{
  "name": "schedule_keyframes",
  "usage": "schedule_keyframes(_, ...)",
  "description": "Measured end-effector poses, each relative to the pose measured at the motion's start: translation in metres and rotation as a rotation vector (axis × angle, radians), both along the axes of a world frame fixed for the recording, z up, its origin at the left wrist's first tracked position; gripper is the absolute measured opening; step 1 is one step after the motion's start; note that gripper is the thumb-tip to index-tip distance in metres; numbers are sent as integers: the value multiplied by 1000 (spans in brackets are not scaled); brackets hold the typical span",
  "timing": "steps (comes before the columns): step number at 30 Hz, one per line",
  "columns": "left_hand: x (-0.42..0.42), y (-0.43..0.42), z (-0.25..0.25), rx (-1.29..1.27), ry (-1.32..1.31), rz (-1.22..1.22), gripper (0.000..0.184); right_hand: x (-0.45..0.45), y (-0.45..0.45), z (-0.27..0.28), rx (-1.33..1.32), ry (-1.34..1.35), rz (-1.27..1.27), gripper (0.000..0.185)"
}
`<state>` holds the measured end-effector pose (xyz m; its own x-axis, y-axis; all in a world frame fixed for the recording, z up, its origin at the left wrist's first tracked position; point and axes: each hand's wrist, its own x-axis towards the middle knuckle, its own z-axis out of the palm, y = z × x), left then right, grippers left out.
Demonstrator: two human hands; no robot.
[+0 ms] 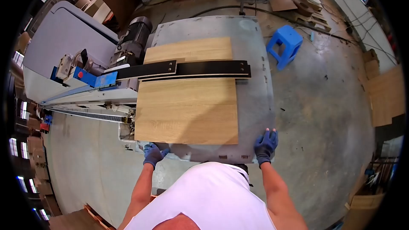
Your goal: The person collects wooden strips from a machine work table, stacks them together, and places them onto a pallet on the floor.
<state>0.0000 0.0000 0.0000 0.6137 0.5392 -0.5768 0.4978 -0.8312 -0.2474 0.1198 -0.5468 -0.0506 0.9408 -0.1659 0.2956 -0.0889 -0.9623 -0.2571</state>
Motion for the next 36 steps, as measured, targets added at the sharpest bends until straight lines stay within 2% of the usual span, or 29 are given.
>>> schedule_keyframes(2, -8, 1, 3, -48, 38, 29, 133, -10, 0, 6, -1, 5, -3, 48)
schedule_keyframes(3, 21, -3, -9, -30, 19, 26, 133, 18, -2, -1, 3, -18, -3, 48)
schedule_keyframes(14, 16, -9, 6, -17, 45, 51, 131, 8, 2, 0, 10, 25, -17, 49)
schedule_keyframes(20, 14, -6, -3, 9, 48, 28, 131, 8, 3, -1, 4, 28, -20, 48)
schedule_keyframes(23, 18, -12, 14, -33, 57, 67, 130, 7, 2, -2, 9, 18, -15, 47)
schedule_keyframes(36, 18, -13, 11, 15, 7, 109, 128, 7, 6, -2, 2, 12, -12, 46)
